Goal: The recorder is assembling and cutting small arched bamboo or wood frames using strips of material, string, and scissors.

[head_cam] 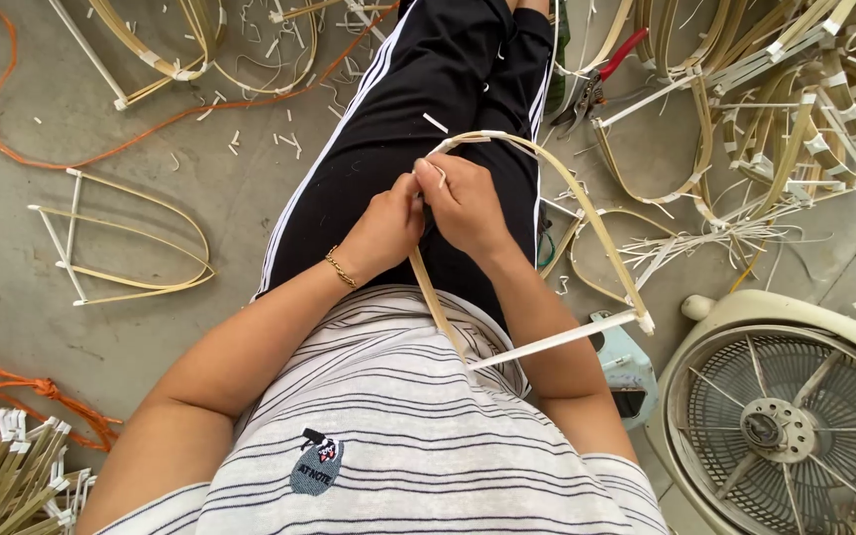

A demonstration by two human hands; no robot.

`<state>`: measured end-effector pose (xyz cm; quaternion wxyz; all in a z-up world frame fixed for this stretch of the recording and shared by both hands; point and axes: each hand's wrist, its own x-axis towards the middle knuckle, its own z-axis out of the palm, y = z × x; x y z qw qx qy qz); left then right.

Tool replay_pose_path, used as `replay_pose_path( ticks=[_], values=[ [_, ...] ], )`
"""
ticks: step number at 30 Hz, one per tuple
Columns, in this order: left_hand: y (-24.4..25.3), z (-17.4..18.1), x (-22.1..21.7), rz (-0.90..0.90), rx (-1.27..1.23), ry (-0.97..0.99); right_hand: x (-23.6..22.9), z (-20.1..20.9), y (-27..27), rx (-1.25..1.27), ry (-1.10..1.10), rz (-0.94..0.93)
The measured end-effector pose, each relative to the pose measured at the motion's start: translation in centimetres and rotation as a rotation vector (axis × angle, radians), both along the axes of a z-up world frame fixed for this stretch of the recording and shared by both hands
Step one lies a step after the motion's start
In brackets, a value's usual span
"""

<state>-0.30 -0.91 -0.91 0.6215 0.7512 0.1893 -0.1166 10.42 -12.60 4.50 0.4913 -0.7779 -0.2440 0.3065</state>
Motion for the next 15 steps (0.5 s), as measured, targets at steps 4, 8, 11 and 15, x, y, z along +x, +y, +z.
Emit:
replay_pose_path(
  ticks=[4, 8, 11, 15],
  values=[
    [0.0, -1.1, -0.3, 0.007, 0.081, -0.228, -0.7, 0.0, 1.2, 0.034, 0.078, -0.087],
    [1.6, 1.2, 0.9, -0.01, -0.239, 0.099, 1.0, -1.2, -0.4, 0.135, 0.266, -0.129],
    [2.5, 1.7, 1.8, 0.101, -0.465, 0.108, 1.6, -1.2, -3.0, 0.187, 0.267, -0.125],
    [2.2, 0.5, 2.3, 0.261, -0.731, 0.053, -0.9, -2.1, -6.4, 0.007, 0.084, -0.02]
  ],
)
